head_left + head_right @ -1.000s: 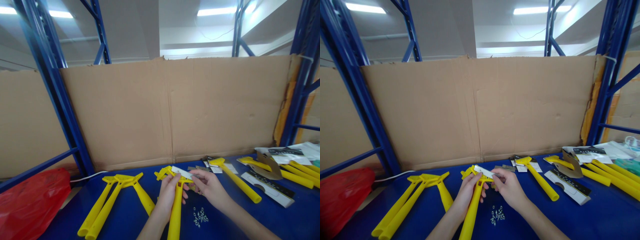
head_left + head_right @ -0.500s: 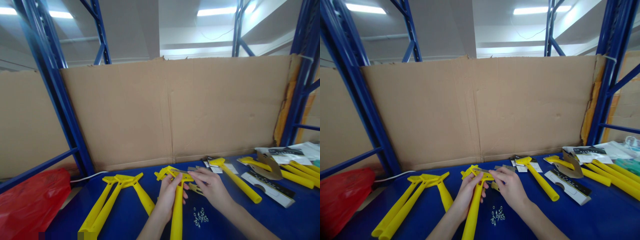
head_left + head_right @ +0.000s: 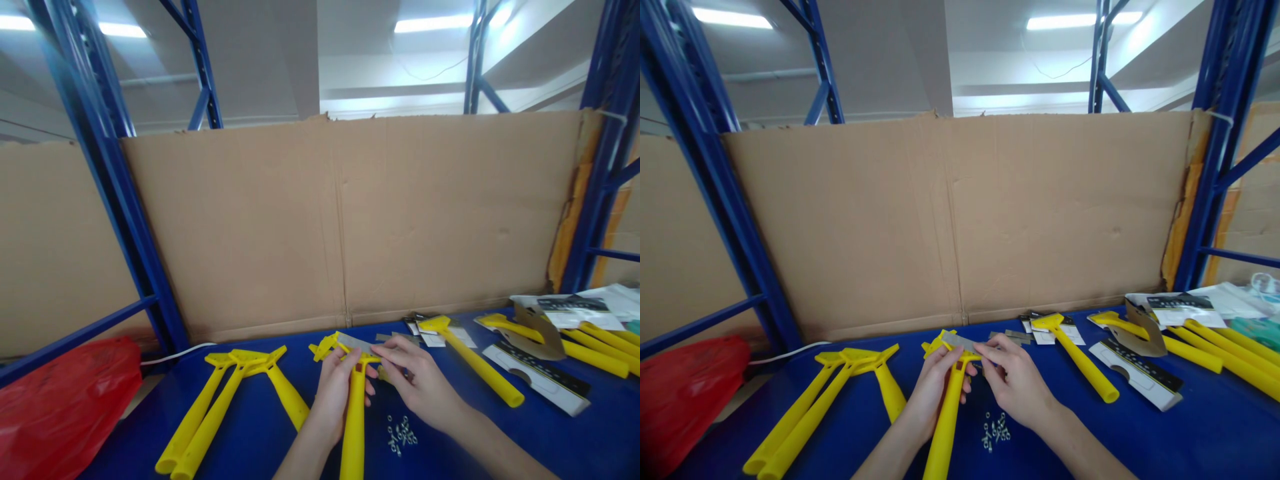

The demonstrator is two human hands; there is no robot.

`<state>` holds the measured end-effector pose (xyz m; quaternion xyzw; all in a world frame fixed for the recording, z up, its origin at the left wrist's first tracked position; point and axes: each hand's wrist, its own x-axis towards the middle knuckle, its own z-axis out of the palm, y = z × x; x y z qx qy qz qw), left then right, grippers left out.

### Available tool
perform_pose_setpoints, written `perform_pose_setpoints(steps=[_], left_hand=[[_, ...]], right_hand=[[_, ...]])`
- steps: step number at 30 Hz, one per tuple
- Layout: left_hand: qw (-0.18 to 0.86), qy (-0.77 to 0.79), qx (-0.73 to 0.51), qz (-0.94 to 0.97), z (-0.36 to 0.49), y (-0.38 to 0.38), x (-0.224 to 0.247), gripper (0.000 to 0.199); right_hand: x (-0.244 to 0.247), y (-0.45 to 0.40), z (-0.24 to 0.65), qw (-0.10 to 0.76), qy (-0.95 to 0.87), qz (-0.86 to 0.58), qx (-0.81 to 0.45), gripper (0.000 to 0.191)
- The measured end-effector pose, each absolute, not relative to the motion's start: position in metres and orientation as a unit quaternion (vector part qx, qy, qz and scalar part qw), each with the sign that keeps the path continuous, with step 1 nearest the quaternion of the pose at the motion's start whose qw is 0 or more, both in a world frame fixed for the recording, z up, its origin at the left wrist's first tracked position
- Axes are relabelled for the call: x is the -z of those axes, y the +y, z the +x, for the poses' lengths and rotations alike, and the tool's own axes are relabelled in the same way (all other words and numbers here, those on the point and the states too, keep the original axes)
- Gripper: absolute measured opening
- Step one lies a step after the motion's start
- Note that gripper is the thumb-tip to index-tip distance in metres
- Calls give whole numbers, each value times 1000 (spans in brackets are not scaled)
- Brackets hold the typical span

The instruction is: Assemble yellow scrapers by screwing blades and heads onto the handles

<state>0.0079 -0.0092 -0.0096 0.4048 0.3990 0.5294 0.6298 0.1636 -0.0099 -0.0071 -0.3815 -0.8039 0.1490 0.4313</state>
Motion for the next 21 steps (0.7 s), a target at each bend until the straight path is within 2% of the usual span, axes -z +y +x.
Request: perform_pose_setpoints(steps=[4,9,11,15,21], left_hand=[[624,407,-535,398,7,-8,10,40],[634,401,-534,390,5,-8,8,38],[640,394,-531,392,5,-8,7,39],[640,391,-528,398,5,-7,7,38],[612,420,-538,399,3,-5,10,37]], right_hand=[[12,-5,159,487,-752,-395,-204,27],[13,-3,151,489,-576,-468,-459,49],[10,-6,150,487,-530,-465,-516,48],[4,-10,149,489,-494,-464,-549,36],[1,-13,146,480,-478,-476,-561,36]])
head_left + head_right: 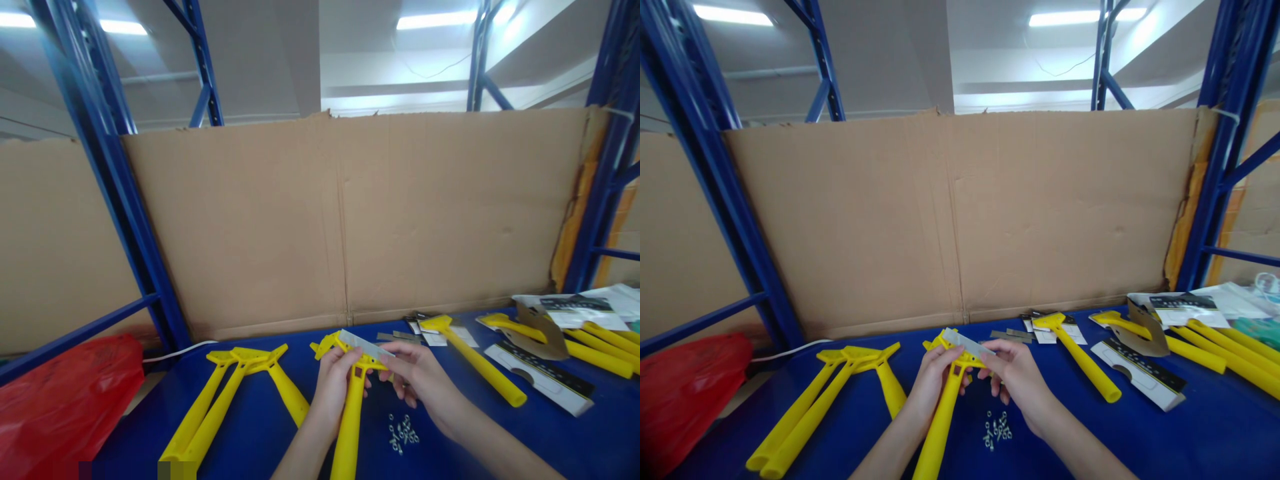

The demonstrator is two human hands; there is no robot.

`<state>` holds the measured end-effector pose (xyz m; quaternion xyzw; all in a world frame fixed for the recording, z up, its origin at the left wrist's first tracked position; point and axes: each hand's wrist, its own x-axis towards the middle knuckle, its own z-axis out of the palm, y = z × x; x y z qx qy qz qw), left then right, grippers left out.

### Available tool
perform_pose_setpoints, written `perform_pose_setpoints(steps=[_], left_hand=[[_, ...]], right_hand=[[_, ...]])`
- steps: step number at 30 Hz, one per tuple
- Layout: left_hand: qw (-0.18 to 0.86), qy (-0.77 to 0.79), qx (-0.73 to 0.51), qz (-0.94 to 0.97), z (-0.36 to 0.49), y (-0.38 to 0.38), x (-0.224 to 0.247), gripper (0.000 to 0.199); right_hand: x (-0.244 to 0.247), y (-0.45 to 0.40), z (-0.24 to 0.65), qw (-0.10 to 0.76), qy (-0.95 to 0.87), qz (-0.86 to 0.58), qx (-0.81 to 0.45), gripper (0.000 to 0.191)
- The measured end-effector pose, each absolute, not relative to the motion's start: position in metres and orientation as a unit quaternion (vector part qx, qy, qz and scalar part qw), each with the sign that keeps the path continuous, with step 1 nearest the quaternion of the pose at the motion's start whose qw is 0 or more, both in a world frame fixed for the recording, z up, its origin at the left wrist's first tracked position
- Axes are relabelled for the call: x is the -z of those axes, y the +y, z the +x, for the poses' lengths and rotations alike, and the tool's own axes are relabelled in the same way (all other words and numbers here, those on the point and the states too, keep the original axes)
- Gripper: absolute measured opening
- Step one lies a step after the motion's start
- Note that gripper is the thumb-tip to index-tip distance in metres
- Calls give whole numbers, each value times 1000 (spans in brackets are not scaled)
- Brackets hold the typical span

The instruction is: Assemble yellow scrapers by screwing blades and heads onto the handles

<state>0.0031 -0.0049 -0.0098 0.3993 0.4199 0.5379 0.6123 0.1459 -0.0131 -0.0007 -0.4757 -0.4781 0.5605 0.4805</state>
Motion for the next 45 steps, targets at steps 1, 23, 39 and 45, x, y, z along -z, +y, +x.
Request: perform_pose_setpoints(steps=[1,23,39,45], left_hand=[[608,419,-540,404,3,-5,10,37],[630,380,-533,418,11,-6,3,61],[592,390,-589,387,3,1,16,35],[591,422,-579,371,4,-1,15,40]], right_hand=[[0,-14,145,481,-475,-478,-561,36],[0,-15,148,448,-493,-472,-578,39],[3,-18,140,437,-466,-474,-606,28],[4,-16,140,467,-493,-464,-569,31]])
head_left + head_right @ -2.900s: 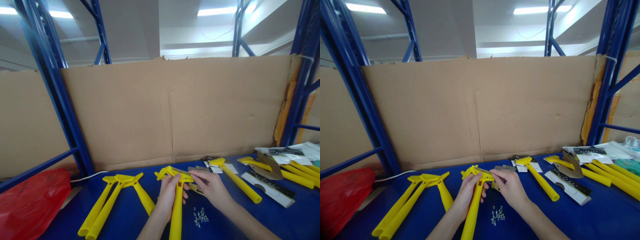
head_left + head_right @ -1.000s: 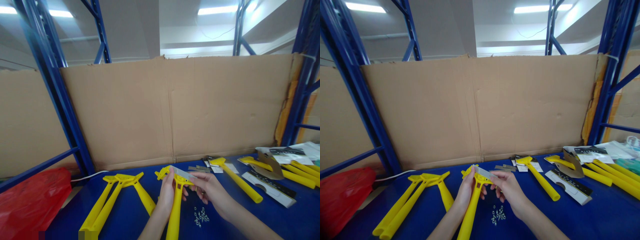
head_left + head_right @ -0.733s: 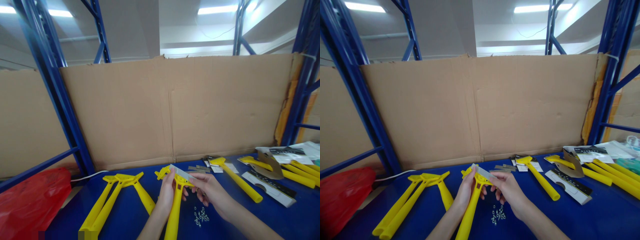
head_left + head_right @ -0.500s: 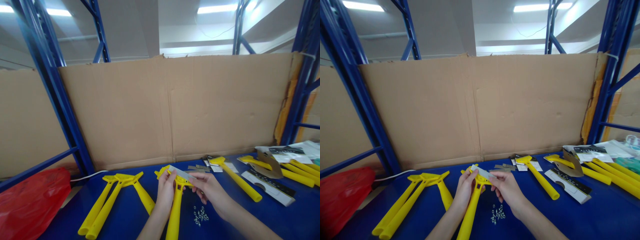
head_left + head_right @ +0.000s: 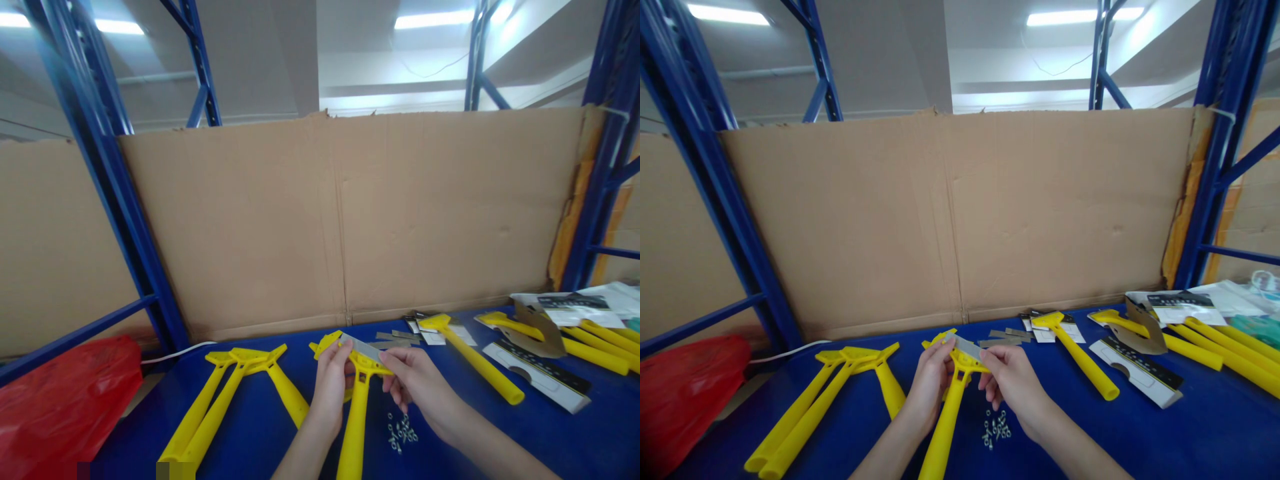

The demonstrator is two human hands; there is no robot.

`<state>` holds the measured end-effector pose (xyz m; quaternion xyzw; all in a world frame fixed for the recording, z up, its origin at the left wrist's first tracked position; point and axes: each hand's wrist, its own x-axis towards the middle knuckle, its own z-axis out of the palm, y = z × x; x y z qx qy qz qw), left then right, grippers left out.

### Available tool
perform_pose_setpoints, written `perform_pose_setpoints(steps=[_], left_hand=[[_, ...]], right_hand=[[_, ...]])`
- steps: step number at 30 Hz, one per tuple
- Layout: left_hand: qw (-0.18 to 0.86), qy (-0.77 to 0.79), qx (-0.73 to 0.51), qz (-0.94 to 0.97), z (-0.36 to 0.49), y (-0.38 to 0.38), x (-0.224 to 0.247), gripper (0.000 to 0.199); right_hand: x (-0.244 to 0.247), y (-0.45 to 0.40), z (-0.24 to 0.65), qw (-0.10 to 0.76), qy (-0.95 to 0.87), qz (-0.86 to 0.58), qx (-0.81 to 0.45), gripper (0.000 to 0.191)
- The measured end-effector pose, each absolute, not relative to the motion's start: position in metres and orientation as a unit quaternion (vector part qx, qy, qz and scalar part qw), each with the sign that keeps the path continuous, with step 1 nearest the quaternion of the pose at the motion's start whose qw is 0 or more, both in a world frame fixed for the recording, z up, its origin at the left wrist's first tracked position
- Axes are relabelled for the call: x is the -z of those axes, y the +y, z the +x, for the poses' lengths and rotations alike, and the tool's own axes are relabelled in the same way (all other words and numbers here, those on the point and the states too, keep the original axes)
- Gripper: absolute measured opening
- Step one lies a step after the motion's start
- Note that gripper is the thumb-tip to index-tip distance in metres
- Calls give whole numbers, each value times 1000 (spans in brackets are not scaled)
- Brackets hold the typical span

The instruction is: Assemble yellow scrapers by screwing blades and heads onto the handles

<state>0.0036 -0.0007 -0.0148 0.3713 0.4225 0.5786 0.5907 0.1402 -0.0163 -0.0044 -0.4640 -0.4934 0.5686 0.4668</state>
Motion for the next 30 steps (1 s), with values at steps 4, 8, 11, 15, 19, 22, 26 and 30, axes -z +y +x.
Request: perform_pose_setpoints(steps=[4,8,11,15,19,22,26,30], left_hand=[[567,448,-570,392,1,-2,11,38],[553,444,-576,407,0,-1,8,39],[549,439,-588,400,1,-1,7,42],[546,433,-604,387,2,-1,6,44],[550,421,-610,383,2,-2,6,42],[536,434,-613,386,3,-3,6,40],[528,441,-609,394,4,-4,5,37],[538,441,-599,395,7,-6,2,35]], right_hand=[[6,-14,140,468,-495,-476,-556,31],[7,-13,139,476,-481,-471,-566,29],[6,-14,139,488,-455,-455,-590,29],[5,-20,135,479,-437,-455,-610,27],[4,-27,128,446,-440,-466,-624,26],[4,-31,123,450,-426,-462,-634,29],[6,-31,122,458,-388,-453,-659,27],[12,-24,124,459,-343,-486,-660,34]])
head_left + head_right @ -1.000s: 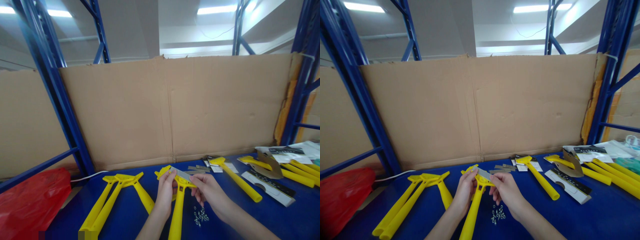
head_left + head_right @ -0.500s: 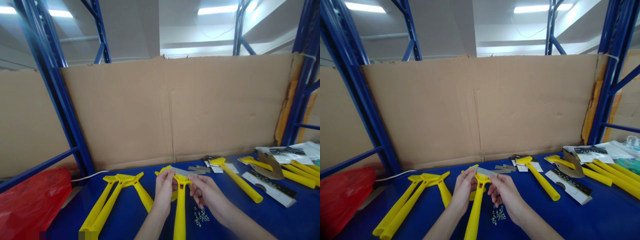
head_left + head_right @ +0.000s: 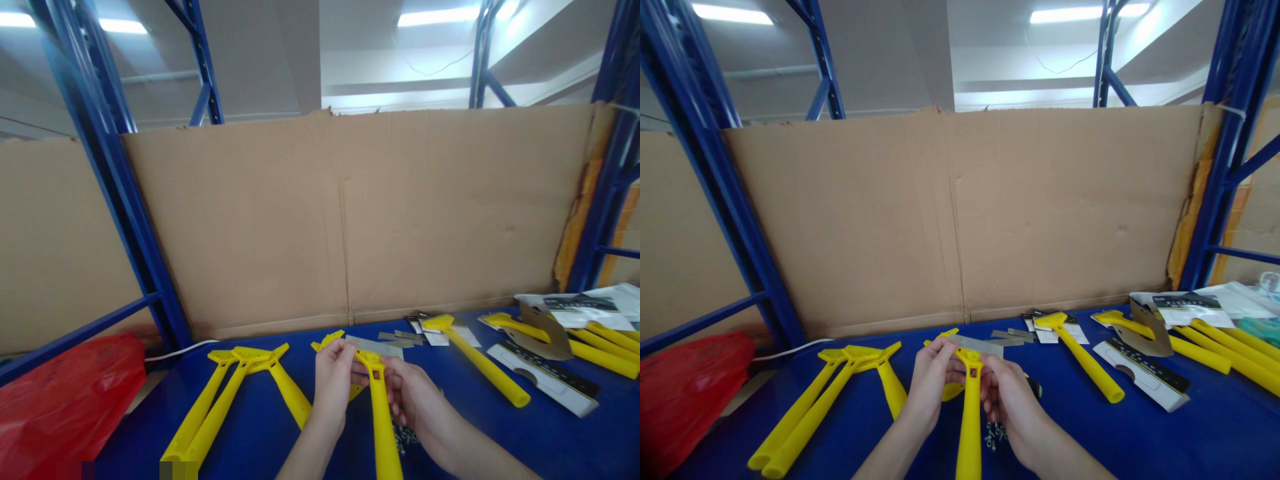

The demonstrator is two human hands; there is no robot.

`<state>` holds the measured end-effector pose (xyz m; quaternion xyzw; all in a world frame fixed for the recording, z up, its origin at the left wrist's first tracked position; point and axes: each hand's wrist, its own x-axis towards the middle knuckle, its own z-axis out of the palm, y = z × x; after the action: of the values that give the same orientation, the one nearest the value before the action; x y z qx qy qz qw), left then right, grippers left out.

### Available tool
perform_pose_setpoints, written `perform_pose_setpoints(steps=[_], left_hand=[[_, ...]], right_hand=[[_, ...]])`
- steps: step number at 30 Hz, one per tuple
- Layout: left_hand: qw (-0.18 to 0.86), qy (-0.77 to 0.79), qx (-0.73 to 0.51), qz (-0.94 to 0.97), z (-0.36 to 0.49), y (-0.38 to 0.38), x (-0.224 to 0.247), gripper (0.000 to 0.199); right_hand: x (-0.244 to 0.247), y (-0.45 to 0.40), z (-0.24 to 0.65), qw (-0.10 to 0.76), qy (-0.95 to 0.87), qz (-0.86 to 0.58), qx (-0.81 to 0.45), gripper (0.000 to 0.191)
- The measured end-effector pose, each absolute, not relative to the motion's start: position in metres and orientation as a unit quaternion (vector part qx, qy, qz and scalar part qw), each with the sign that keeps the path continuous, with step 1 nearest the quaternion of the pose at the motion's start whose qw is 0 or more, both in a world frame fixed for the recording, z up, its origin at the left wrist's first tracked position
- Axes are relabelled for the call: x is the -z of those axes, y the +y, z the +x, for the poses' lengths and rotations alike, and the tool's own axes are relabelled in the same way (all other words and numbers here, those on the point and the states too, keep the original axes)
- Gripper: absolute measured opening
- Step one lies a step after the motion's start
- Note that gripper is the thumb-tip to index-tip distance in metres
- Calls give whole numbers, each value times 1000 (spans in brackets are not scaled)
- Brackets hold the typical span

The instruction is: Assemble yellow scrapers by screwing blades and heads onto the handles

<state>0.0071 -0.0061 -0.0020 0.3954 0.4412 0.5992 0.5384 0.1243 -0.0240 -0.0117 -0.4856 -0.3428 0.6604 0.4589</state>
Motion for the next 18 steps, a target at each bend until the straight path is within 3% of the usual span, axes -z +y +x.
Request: perform_pose_setpoints(steps=[5,11,18], left_hand=[[550,436,-596,391,11,-9,-3,36],[549,433,-601,387,11,-10,-1,33],[560,431,-585,399,12,-10,0,35]], right_hand=[[10,-22,128,530,-306,-443,-656,17],[-5,-33,123,428,-284,-463,-723,40],[-6,-31,120,442,-300,-505,-679,39]])
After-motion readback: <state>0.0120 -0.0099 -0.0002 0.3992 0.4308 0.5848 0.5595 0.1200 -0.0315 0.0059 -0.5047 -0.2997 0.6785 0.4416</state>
